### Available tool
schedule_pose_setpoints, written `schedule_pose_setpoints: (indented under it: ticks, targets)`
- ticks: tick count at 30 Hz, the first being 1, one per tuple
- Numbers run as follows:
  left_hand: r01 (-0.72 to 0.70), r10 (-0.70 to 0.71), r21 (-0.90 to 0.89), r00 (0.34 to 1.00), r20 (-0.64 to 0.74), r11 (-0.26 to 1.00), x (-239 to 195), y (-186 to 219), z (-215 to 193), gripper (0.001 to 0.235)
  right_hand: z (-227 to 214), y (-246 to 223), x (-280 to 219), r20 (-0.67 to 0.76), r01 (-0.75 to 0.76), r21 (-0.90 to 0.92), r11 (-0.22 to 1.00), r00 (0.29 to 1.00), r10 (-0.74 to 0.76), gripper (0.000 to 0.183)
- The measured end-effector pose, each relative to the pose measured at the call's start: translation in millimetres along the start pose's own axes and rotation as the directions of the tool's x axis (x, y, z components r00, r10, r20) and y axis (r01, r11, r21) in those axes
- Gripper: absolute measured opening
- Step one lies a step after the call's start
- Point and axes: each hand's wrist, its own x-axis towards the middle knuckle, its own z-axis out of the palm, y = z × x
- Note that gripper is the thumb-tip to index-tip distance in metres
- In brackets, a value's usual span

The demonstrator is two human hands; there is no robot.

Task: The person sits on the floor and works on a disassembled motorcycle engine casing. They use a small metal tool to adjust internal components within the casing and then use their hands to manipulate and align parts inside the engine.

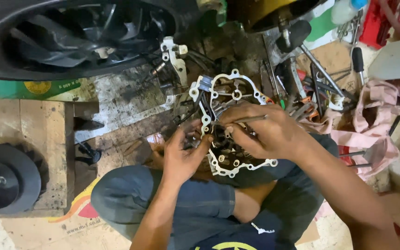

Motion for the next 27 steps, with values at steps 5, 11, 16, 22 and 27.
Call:
schedule_pose_setpoints:
  ticks: [5, 11, 16, 22, 27]
  targets:
    - [0.014, -0.014, -0.008, 1.000, -0.021, 1.000, -2.2, -7.6, -1.4, 0.043, 3.6, -6.2, 0.6, -0.004, -0.071, -0.012, 0.997, 0.997, 0.071, 0.017]
    - [0.064, -0.066, -0.058, 0.997, -0.032, 0.996, -2.6, -7.3, 2.3, 0.043, 14.5, -2.0, 0.4, -0.035, -0.087, -0.086, 0.992, 0.996, 0.085, 0.011]
    - [0.074, -0.075, -0.022, 0.994, -0.077, 0.997, -4.1, -13.2, 5.2, 0.042, 25.4, 13.4, -7.8, -0.199, -0.147, 0.032, 0.989, 0.968, 0.150, 0.006]
    - [0.096, -0.099, -0.055, 0.993, -0.070, 0.994, -0.6, -6.0, 8.4, 0.041, 18.8, 15.6, -20.8, -0.322, -0.207, 0.153, 0.966, 0.914, 0.247, 0.007]
    - [0.253, -0.255, -0.035, 0.965, -0.063, 0.967, 2.7, -3.2, 9.7, 0.041, 22.2, 13.4, -16.3, -0.337, -0.108, 0.095, 0.990, 0.932, 0.134, 0.008]
